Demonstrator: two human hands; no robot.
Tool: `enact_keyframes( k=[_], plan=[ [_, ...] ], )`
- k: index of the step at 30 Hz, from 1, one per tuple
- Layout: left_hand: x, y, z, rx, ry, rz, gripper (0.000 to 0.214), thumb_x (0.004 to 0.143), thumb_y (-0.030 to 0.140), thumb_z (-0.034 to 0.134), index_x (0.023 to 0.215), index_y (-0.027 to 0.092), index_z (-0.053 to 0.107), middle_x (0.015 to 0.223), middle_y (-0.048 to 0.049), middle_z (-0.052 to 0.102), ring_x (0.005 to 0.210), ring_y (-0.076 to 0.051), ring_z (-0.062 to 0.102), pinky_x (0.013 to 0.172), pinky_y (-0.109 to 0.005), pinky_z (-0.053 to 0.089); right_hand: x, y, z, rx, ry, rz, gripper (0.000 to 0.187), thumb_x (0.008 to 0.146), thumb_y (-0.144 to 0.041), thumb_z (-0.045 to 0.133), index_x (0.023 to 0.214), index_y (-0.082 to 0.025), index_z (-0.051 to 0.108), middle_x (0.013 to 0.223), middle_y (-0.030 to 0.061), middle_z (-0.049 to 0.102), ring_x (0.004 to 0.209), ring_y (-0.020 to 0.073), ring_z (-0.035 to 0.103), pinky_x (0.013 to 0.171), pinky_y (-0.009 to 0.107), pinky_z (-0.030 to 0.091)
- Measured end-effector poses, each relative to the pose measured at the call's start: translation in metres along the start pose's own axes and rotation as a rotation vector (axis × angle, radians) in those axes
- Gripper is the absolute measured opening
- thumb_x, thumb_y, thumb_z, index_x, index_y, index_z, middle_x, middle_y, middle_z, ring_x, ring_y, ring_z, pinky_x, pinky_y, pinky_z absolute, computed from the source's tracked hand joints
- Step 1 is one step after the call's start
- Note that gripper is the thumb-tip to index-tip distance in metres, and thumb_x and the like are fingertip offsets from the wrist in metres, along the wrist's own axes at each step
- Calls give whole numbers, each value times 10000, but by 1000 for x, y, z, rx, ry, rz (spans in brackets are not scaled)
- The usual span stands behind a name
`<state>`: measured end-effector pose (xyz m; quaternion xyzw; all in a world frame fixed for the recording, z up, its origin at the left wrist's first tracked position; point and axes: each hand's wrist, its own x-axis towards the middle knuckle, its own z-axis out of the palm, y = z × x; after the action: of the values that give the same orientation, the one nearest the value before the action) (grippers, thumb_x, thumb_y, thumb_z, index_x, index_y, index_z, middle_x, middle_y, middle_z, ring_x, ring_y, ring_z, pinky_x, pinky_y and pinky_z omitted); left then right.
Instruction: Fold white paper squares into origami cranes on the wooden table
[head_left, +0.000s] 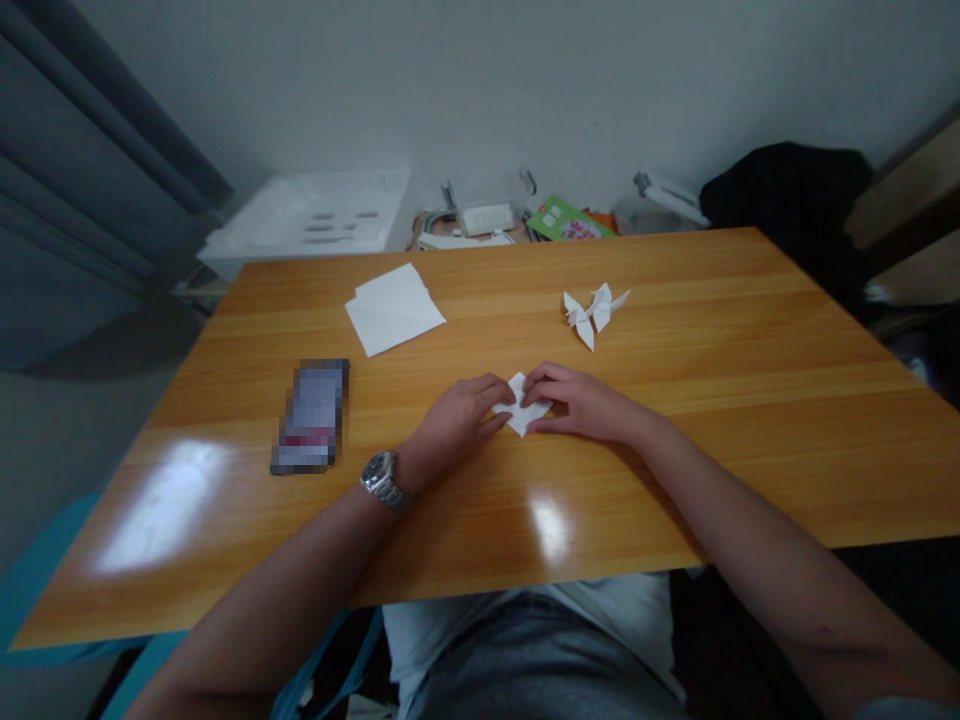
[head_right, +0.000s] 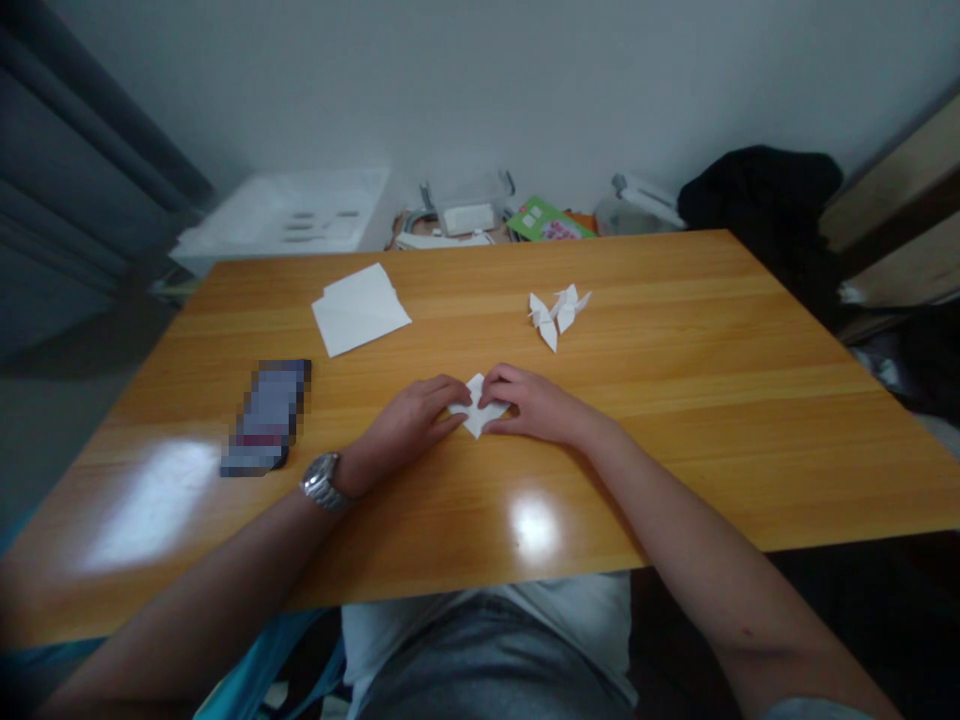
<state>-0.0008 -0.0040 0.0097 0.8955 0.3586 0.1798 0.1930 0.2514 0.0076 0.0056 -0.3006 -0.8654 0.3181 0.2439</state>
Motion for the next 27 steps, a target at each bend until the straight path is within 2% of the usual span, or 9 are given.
enact_keyframes(
  k=[6, 14, 24, 27],
  plan=[
    [-2, -4, -1, -16, 2, 45, 159, 970, 247, 623, 1123, 208, 642, 1181, -64, 670, 1066, -221, 649, 963, -363, 513, 0, -1, 0, 20, -9, -6, 211, 863, -278, 773, 1063, -236, 721, 1133, 74, 620, 1068, 222, 623, 926, 383, 545],
    [-3, -7, -1, -3, -13, 72, 187, 949, 349, 675, 1084, 219, 668, 1216, -71, 663, 1098, -229, 654, 961, -361, 512, -2, 3, 0, 14, -25, 13, 228, 859, -257, 770, 1080, -245, 718, 1169, 70, 614, 1082, 217, 625, 953, 381, 542],
    [-3, -8, 0, -14, 3, 80, 166, 982, 339, 634, 1079, 210, 670, 1207, -65, 669, 1081, -220, 657, 957, -354, 514, -1, 3, 1, 37, -21, 7, 172, 896, -254, 730, 1061, -207, 712, 1138, 81, 613, 1075, 214, 616, 968, 382, 517],
    [-3, -9, 2, -25, 12, 73, 165, 984, 338, 631, 1079, 209, 671, 1202, -65, 671, 1071, -217, 659, 955, -354, 518, -1, 2, 1, 48, -18, -11, 100, 932, -258, 687, 1010, -210, 725, 1124, 81, 620, 1065, 209, 619, 955, 369, 514]
  ],
)
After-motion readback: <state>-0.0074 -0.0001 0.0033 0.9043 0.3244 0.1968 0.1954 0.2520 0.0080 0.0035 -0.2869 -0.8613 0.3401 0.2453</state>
